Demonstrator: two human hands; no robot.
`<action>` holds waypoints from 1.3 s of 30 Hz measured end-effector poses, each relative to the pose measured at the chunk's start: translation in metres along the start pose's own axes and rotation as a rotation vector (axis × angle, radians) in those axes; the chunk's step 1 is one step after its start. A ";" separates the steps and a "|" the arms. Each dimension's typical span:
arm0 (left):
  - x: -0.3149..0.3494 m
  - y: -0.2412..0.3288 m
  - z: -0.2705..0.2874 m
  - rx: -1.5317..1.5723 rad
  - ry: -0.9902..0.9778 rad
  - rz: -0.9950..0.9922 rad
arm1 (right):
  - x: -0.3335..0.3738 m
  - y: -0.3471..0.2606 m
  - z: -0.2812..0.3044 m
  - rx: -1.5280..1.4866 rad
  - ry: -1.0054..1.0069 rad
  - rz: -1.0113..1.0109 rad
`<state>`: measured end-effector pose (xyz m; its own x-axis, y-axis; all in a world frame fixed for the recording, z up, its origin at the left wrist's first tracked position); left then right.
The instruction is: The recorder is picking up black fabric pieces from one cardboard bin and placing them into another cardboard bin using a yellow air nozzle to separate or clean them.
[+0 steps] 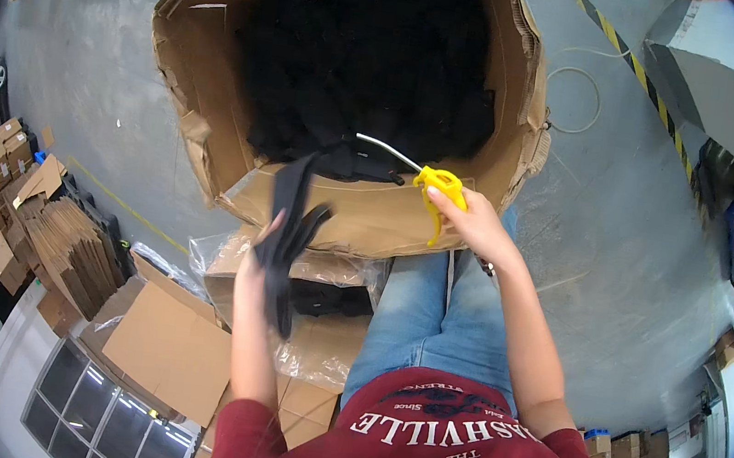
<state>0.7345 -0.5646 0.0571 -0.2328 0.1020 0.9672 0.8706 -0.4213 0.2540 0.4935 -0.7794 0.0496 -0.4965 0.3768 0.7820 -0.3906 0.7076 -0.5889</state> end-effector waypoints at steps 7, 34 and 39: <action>0.127 -0.031 0.255 -0.692 0.411 0.099 | -0.008 0.014 0.007 0.009 -0.078 -0.271; -0.348 0.105 -0.216 -0.125 0.138 -0.314 | -0.042 0.011 0.051 0.147 0.018 -0.149; -0.216 0.133 -0.197 -0.159 0.146 -0.749 | -0.038 -0.005 0.045 -0.090 0.107 -0.104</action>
<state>0.8154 -0.8208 -0.1201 -0.7985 0.2955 0.5245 0.3888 -0.4120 0.8241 0.4799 -0.8241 0.0139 -0.3692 0.3566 0.8582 -0.3621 0.7952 -0.4863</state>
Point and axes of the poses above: each hand's wrist, its own x-axis away from the middle knuckle, its own z-axis out of the back of the hand, y = z × x, the point moved 10 cm from there along -x, towards the middle knuckle, and after that the axes turned 3 degrees about z, right-handed, at the moved point
